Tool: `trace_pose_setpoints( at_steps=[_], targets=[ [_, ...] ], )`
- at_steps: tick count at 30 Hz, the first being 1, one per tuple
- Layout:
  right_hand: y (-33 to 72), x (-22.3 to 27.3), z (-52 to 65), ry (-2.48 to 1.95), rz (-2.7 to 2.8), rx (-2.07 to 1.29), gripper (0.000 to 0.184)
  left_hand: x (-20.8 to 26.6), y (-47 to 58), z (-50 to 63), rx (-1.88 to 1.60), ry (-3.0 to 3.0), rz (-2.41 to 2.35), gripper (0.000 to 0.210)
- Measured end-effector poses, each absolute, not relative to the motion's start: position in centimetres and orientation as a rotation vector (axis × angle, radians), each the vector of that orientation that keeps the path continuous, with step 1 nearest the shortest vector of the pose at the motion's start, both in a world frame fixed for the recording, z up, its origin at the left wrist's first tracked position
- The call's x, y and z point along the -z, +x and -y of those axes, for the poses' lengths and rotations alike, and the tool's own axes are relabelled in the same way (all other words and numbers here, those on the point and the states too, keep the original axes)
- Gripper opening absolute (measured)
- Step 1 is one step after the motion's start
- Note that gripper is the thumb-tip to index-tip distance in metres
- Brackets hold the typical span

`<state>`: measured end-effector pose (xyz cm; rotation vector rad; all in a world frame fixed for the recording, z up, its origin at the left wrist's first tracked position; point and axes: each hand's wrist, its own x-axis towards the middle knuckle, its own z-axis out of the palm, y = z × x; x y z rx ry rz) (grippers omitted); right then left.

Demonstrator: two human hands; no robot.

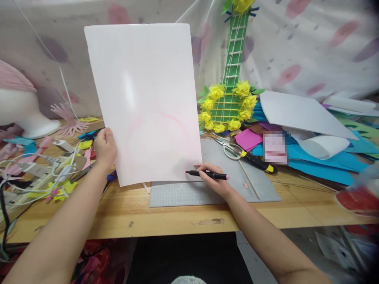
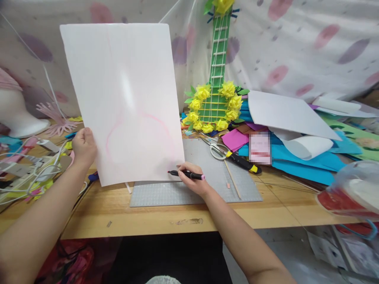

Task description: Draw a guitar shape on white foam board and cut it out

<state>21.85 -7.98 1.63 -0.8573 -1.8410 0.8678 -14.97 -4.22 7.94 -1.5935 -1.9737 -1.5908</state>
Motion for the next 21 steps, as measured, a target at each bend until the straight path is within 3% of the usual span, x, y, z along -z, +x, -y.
trace_pose_setpoints(
  at_steps=[10, 16, 21],
  targets=[
    [22.2, -1.5, 7.6, -0.978, 1.727, -0.694, 0.014, -8.0, -14.8, 4.2, 1.584, -1.591, 1.988, 0.032],
    [21.2, -1.4, 8.3, -0.783, 1.904, -0.870, 0.013, -7.9, -14.7, 4.4, 1.548, -1.552, 2.032, 0.032],
    [20.9, -2.7, 9.0, -0.886, 1.909, -0.899, 0.013, -8.0, -14.5, 4.7, 1.531, -1.536, 2.054, 0.033]
  ],
)
